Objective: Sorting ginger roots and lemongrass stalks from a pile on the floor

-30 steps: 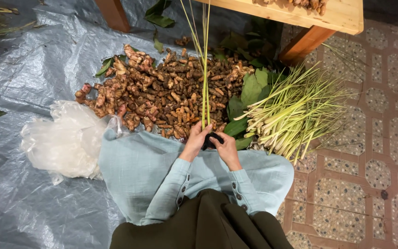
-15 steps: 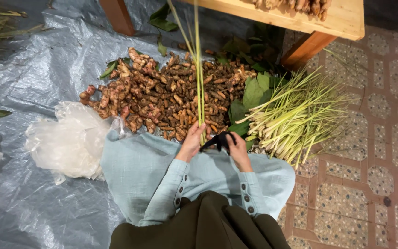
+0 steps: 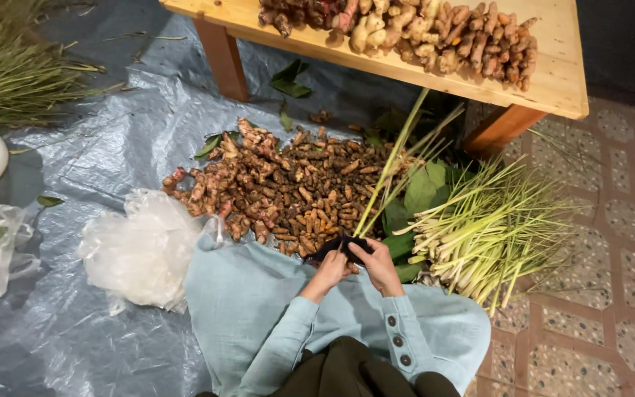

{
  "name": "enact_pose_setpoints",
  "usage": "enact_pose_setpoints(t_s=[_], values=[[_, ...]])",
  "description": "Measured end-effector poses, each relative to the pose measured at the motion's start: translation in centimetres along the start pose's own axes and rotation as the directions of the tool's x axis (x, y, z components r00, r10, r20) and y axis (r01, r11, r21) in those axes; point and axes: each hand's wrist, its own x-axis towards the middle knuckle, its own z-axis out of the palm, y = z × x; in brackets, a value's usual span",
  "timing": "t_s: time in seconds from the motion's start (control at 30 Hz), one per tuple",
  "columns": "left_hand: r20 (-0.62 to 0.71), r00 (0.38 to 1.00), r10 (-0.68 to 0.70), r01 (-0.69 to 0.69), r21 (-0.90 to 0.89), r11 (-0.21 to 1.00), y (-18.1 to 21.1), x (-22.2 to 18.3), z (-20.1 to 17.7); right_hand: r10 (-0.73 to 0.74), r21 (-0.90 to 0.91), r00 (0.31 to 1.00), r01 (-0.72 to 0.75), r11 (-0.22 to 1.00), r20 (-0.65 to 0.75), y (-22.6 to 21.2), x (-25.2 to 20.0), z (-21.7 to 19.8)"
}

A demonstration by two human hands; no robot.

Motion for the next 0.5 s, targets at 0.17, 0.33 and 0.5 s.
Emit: enact_pose_setpoints(t_s=[0.17,0.33,0.5], values=[[0.051,0.996,0.07,-0.082,0.271,0.959,6.5,-3.1,-1.4,0.016,0.038,0.997,-0.013,0.999,-0.069,-0.8,1.0,0.0],[0.076,0.994,0.08,-0.099,0.285,0.953,7.0,-3.5,-1.5,-0.087,0.029,0.989,0.091,0.995,-0.122,-0.3,4.0,-2.8],[-0.121,0.991,-0.059,0.008,-0.388,0.922,6.0,-3.1,-1.1,-0.25,0.019,0.943,0.26,0.965,-0.218,-0.6,6.0,-5.8]])
